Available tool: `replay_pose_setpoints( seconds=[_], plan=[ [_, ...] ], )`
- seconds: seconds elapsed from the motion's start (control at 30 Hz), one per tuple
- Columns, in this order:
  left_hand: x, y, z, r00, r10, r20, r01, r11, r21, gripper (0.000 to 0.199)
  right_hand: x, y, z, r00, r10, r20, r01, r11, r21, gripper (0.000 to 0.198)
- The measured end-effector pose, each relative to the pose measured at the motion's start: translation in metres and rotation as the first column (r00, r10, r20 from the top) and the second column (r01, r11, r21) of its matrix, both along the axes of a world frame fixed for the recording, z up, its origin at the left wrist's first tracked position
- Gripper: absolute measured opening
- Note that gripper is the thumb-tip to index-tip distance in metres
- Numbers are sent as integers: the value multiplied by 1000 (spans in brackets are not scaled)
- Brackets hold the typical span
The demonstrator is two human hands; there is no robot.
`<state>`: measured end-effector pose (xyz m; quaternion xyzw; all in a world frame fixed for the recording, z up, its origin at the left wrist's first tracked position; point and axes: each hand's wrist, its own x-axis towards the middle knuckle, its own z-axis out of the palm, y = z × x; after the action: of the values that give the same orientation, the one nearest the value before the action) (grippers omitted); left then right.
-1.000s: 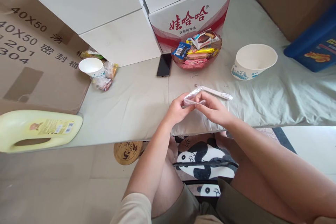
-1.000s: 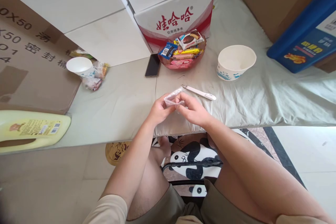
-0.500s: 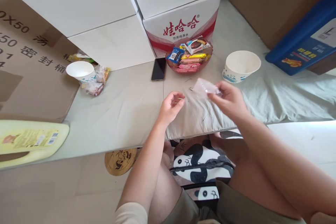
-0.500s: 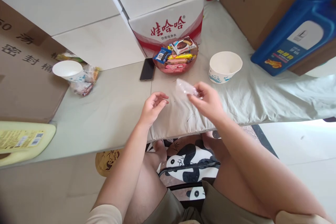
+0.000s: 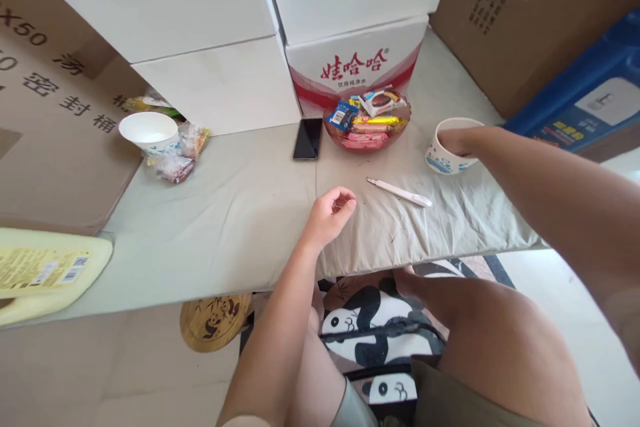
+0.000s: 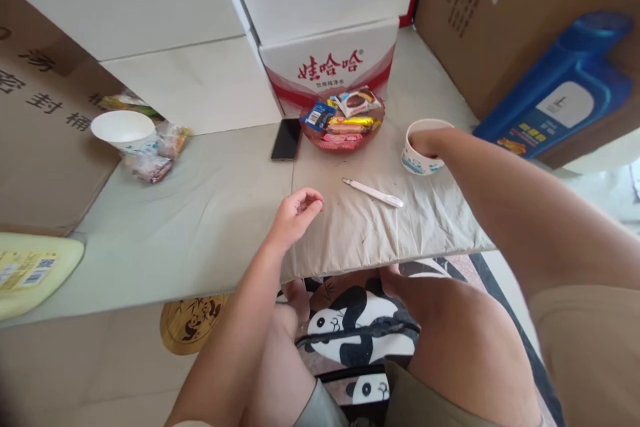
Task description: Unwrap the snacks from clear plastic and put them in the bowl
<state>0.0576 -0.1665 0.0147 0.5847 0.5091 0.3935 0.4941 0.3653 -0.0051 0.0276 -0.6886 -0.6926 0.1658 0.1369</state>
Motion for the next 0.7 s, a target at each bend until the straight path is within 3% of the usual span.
replay_pose_setpoints(
  seconds=[0.1,0.2,0.33,0.37,0.4,0.43,0.5,0.6,0.7],
  plan=[
    [1,0,2,1000,6,19,-5,1000,-5,14,-5,-4,7,996,69,55,-54,971,-233,31],
    [0,-4,7,997,34,68,-34,999,-5,14,-7,-11,35,984,125,128,-88,961,-263,30],
    [-15,-15,20,992,65,111,-66,998,2,15,-22,-28,72,950,97,296,-73,993,-92,32],
    [-21,-19,23,994,80,68,-80,997,-7,16,-33,-36,74,942,76,328,-80,997,0,27],
    [-29,-23,26,996,92,-18,-93,995,-26,19,-50,-44,73,942,68,327,-138,971,197,21],
    [-37,-27,29,986,93,-136,-101,993,-54,22,-72,-52,69,941,134,310,-234,921,312,15],
    [-53,-34,32,929,62,-364,-118,984,-133,22,-137,-67,56,883,393,256,-466,798,382,7],
    [-71,-39,31,869,-16,-494,-122,962,-245,25,-277,-74,30,646,745,168,-760,604,240,23],
    [-81,-40,26,892,-86,-443,-77,939,-336,34,-428,-65,10,523,837,161,-852,518,76,58]
  ],
)
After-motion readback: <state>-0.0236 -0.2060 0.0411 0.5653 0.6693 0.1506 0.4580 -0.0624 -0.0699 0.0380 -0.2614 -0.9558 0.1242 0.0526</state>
